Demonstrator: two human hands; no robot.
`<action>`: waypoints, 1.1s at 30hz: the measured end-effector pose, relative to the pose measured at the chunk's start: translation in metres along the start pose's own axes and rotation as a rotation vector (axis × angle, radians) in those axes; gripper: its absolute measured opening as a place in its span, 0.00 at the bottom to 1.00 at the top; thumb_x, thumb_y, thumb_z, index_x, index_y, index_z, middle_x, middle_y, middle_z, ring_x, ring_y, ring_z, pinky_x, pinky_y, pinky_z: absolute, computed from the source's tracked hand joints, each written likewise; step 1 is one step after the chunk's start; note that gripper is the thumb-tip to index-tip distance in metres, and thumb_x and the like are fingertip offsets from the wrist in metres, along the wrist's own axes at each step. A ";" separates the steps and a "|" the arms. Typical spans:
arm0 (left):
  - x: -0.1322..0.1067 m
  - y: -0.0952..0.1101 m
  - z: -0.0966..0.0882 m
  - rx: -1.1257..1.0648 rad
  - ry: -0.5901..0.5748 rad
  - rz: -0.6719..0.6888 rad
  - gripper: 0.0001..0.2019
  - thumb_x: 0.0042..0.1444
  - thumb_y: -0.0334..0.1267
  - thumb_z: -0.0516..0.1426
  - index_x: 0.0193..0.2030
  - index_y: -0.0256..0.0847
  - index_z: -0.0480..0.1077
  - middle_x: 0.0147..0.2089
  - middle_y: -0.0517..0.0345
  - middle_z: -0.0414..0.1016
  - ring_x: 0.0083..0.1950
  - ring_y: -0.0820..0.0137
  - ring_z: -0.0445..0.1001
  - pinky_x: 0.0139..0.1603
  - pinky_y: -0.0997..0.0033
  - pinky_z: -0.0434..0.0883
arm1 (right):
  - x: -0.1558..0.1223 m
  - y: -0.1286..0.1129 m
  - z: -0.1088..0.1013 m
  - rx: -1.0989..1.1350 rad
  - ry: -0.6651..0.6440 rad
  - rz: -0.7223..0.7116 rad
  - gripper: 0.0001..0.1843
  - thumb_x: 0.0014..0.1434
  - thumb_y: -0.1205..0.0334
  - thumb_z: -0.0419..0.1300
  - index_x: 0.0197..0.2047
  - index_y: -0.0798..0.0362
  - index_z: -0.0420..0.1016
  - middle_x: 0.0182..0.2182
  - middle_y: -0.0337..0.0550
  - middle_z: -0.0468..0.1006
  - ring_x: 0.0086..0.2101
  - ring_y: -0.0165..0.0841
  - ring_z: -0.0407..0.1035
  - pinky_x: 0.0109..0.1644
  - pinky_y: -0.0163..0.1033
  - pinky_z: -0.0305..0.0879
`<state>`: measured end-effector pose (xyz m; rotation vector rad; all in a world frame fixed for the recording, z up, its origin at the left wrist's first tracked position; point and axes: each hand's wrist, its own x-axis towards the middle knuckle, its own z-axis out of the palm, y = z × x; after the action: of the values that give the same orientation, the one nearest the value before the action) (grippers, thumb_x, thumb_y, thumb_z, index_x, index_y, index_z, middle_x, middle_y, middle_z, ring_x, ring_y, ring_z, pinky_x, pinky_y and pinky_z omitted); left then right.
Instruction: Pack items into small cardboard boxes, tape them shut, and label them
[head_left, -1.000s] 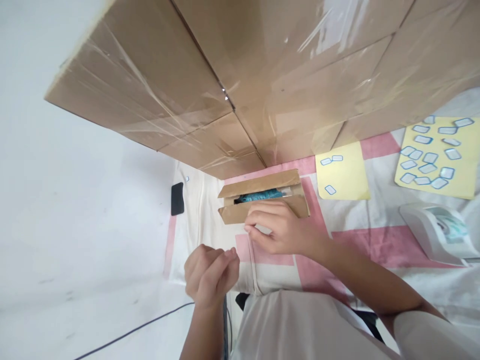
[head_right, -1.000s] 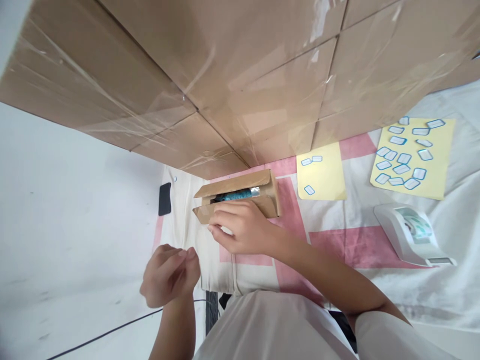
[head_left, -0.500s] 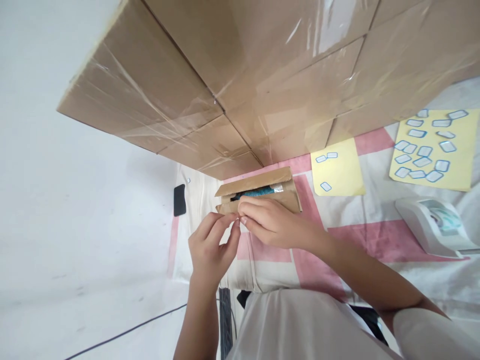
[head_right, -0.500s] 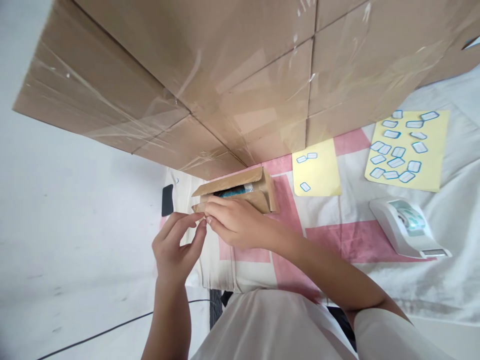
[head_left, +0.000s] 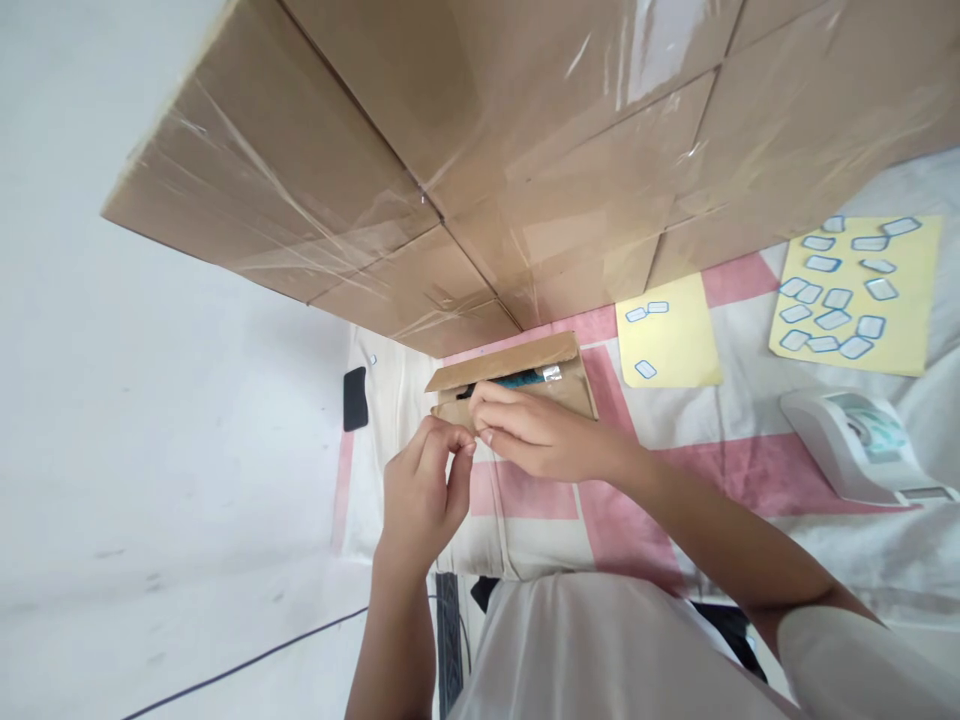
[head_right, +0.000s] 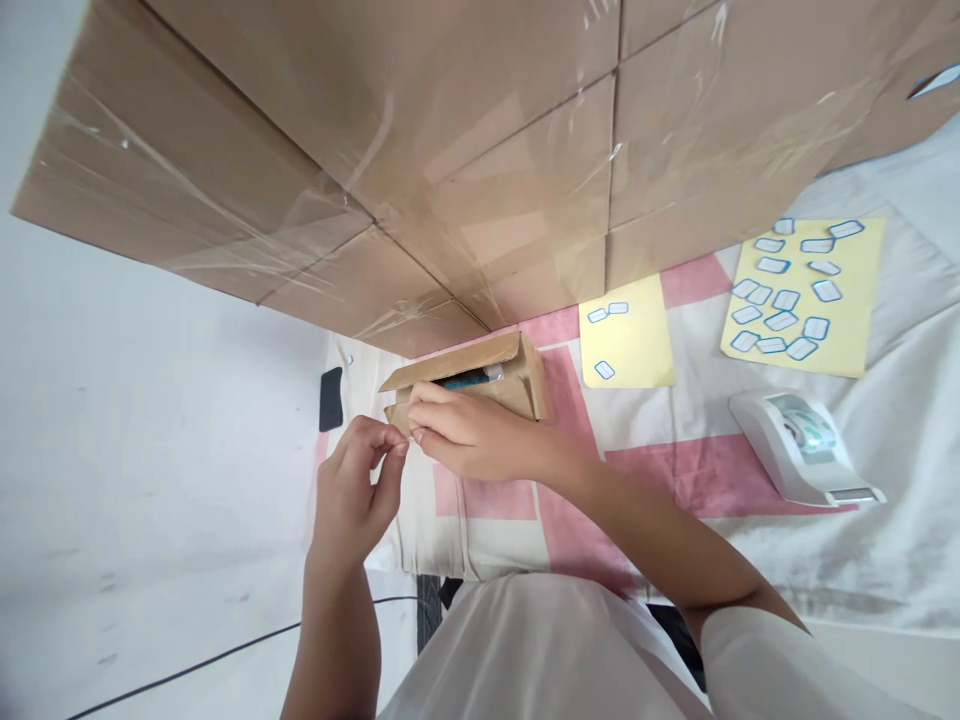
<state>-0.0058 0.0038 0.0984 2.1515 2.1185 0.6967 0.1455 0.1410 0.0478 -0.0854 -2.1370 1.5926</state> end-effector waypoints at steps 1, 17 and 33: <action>0.000 0.000 0.001 -0.001 0.014 -0.006 0.06 0.66 0.26 0.55 0.42 0.43 0.65 0.38 0.61 0.70 0.35 0.75 0.71 0.34 0.75 0.67 | 0.000 0.000 0.000 0.003 -0.001 -0.003 0.14 0.74 0.65 0.48 0.34 0.52 0.64 0.40 0.39 0.67 0.36 0.30 0.64 0.41 0.40 0.60; 0.003 0.001 0.003 0.007 0.067 -0.009 0.05 0.63 0.31 0.60 0.42 0.43 0.68 0.35 0.63 0.70 0.34 0.74 0.70 0.34 0.74 0.67 | -0.003 0.000 0.000 0.056 -0.014 0.029 0.12 0.74 0.63 0.49 0.38 0.51 0.69 0.43 0.40 0.69 0.38 0.31 0.66 0.43 0.41 0.63; 0.001 -0.011 0.012 0.185 0.134 0.305 0.09 0.61 0.26 0.61 0.44 0.42 0.69 0.36 0.59 0.77 0.35 0.71 0.76 0.33 0.72 0.71 | -0.003 0.004 -0.002 0.108 -0.028 0.036 0.15 0.73 0.63 0.50 0.33 0.52 0.65 0.41 0.40 0.67 0.38 0.31 0.65 0.43 0.41 0.62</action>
<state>-0.0123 0.0084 0.0843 2.6360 2.0065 0.7075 0.1478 0.1435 0.0441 -0.0678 -2.0762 1.7366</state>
